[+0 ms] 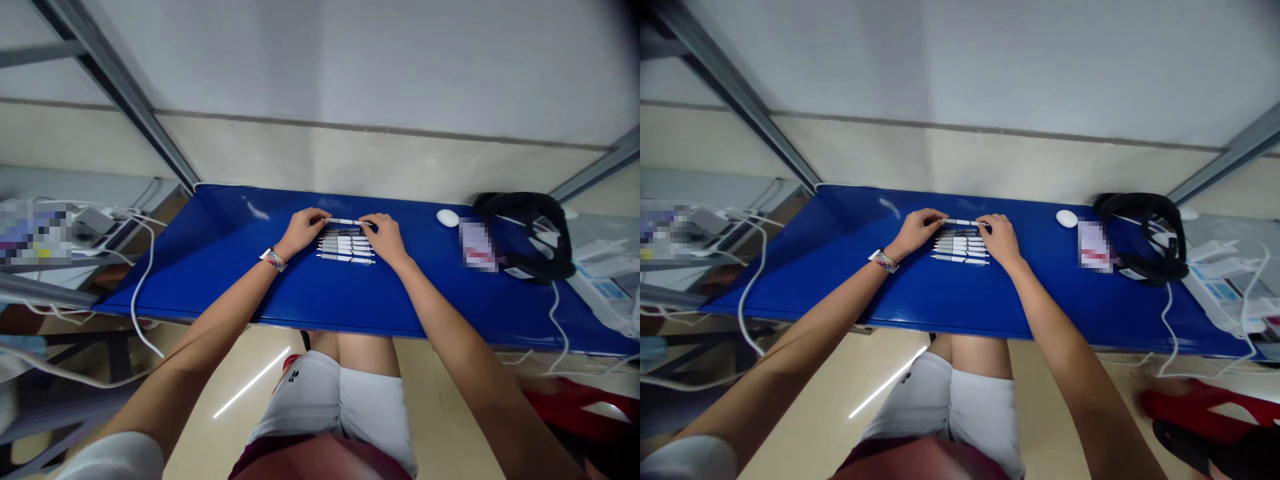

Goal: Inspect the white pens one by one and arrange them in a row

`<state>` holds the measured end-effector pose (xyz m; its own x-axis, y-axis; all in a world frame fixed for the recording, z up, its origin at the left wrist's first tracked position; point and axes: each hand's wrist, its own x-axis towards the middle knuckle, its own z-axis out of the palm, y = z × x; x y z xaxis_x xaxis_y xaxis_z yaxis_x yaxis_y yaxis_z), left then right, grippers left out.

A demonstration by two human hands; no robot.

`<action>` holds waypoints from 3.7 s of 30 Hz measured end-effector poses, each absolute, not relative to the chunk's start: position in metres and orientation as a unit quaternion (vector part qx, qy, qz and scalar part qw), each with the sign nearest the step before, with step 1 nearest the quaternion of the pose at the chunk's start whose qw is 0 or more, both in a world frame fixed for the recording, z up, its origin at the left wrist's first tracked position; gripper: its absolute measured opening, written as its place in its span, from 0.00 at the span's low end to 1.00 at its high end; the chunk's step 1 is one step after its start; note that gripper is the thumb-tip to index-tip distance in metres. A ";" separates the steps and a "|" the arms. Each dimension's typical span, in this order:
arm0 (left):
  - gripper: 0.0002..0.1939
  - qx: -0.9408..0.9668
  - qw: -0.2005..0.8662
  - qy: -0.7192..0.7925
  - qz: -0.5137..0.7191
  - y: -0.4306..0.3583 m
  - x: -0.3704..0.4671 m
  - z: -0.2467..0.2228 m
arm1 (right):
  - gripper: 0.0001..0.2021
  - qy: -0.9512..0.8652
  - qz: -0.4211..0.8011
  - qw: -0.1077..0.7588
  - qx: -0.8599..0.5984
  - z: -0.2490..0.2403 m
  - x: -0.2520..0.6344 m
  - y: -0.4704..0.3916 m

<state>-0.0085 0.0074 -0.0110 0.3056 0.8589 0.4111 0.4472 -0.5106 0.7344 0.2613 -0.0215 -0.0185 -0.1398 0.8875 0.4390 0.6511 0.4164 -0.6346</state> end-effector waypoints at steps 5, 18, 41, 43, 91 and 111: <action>0.09 0.778 0.261 0.420 0.387 0.007 -0.008 -0.011 | 0.18 -0.762 0.107 0.372 -0.520 -0.019 0.260 -0.023; 0.12 0.806 0.227 0.405 0.368 0.003 -0.005 -0.006 | 0.17 -0.773 0.090 0.344 -0.526 -0.018 0.261 -0.029; 0.18 0.657 0.423 0.416 0.466 -0.025 0.030 -0.003 | 0.12 -0.647 0.225 0.500 -0.529 -0.022 0.226 -0.034; 0.18 0.654 0.422 0.418 0.468 -0.025 0.031 -0.003 | 0.11 -0.649 0.222 0.497 -0.532 -0.022 0.225 -0.034; 0.09 0.773 0.271 0.376 0.434 -0.023 0.011 0.015 | 0.15 -0.673 0.309 0.476 -0.473 0.002 0.248 -0.041; 0.20 0.697 0.348 0.398 0.484 -0.014 0.009 0.007 | 0.14 -0.560 0.441 0.548 -0.438 0.001 0.253 -0.028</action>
